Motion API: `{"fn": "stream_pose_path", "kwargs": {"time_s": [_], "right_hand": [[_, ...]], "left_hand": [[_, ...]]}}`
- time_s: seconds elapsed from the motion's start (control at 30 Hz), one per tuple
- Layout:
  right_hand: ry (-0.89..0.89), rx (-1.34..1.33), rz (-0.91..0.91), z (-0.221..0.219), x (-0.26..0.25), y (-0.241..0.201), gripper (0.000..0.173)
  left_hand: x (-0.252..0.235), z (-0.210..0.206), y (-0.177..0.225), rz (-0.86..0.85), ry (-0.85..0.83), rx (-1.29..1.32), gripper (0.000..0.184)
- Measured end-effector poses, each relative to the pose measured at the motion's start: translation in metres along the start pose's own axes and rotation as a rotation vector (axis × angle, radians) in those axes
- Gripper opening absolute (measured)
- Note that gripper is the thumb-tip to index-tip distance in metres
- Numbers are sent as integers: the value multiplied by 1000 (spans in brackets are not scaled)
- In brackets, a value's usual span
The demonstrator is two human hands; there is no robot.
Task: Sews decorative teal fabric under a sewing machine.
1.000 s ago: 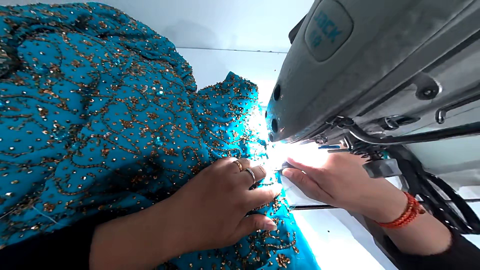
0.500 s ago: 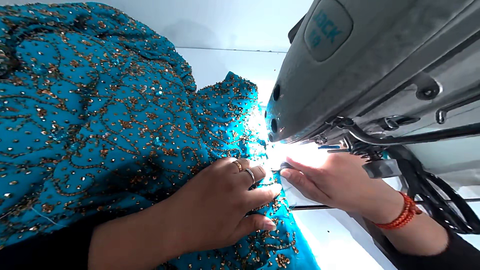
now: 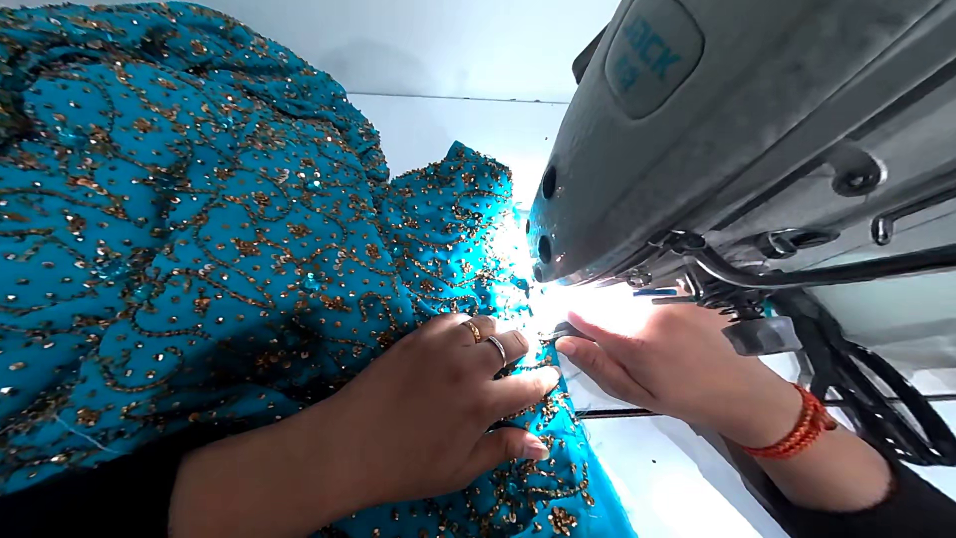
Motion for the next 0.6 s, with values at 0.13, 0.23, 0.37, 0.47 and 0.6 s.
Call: {"fn": "stream_pose_path", "kwargs": {"time_s": [0.13,0.23,0.37,0.47,0.6], "right_hand": [[2,-13,8,-1,1,2,51],[-26,-67,-30,-1,8,12,50],[-47,-89,-79,3,10,19,50],[-24,-49,-45,2,5,10,50],[-14,-28,-13,1,1,5,49]], "left_hand": [[0,0,0,-2,2,-3,52],[0,-1,0,3,-7,-10,52],[0,-1,0,7,-18,-21,52],[0,-1,0,4,-14,-12,52],[0,0,1,2,-5,-5,52]]}}
Point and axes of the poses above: each hand's wrist, its own x-axis away from the middle knuckle, its own z-axis out of the back of the hand, y = z × x, the point moved 6 cm from there along -x, towards the middle knuckle, and after that the axes turned 11 degrees about x, right-handed, at the moved point
